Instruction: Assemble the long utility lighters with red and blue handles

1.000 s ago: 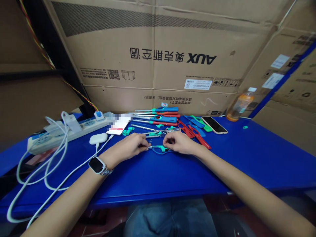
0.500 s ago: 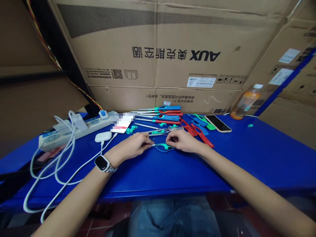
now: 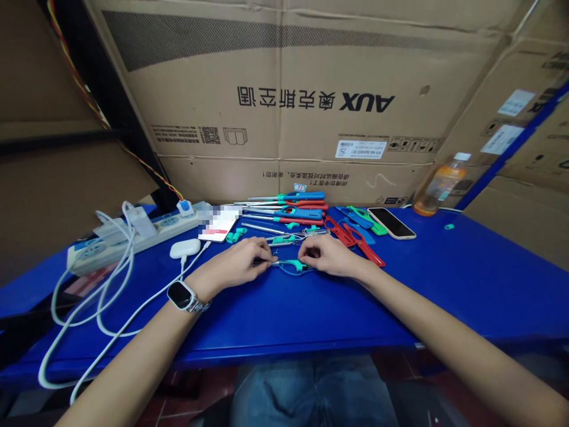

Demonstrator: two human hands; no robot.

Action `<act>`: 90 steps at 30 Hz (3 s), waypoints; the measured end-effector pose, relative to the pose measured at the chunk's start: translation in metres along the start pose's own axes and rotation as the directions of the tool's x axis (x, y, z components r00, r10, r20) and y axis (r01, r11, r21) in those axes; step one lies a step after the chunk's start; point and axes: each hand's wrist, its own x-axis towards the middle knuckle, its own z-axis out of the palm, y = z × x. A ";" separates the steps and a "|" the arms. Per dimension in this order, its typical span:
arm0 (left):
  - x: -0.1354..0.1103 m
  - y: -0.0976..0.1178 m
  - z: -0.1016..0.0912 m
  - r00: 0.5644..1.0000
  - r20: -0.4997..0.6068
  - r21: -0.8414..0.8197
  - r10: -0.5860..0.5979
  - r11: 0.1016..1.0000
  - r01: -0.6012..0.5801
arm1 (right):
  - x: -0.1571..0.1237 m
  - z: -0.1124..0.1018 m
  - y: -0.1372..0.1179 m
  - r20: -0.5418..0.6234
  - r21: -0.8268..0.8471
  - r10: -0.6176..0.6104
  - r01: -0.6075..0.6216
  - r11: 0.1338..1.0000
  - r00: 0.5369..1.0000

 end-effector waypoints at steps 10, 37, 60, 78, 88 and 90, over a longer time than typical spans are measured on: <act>0.004 -0.003 0.004 0.999 -0.002 -0.075 -0.047 0.996 0.047 | -0.001 -0.003 -0.005 0.014 0.002 0.015 -0.015 1.000 1.000; 0.008 0.008 0.011 0.995 -0.094 -0.011 -0.040 0.999 0.040 | -0.022 -0.016 0.004 -0.257 0.026 -0.011 0.018 0.999 0.966; 0.109 0.034 0.015 0.986 -0.120 0.176 0.115 0.980 -0.093 | -0.035 -0.046 0.034 -0.406 -0.385 0.332 -0.489 0.782 0.851; 0.146 0.043 0.038 0.984 -0.073 0.143 0.163 0.978 -0.151 | -0.066 -0.052 0.046 -0.422 -0.191 0.534 -0.648 0.737 0.732; 0.152 0.050 0.044 0.965 -0.108 0.181 0.240 0.959 -0.219 | -0.082 -0.042 0.027 -0.439 -0.218 0.499 -0.628 0.747 0.747; 0.146 0.047 0.042 0.949 -0.164 0.214 0.269 0.949 -0.232 | -0.085 -0.041 0.025 -0.475 -0.216 0.445 -0.591 0.777 0.759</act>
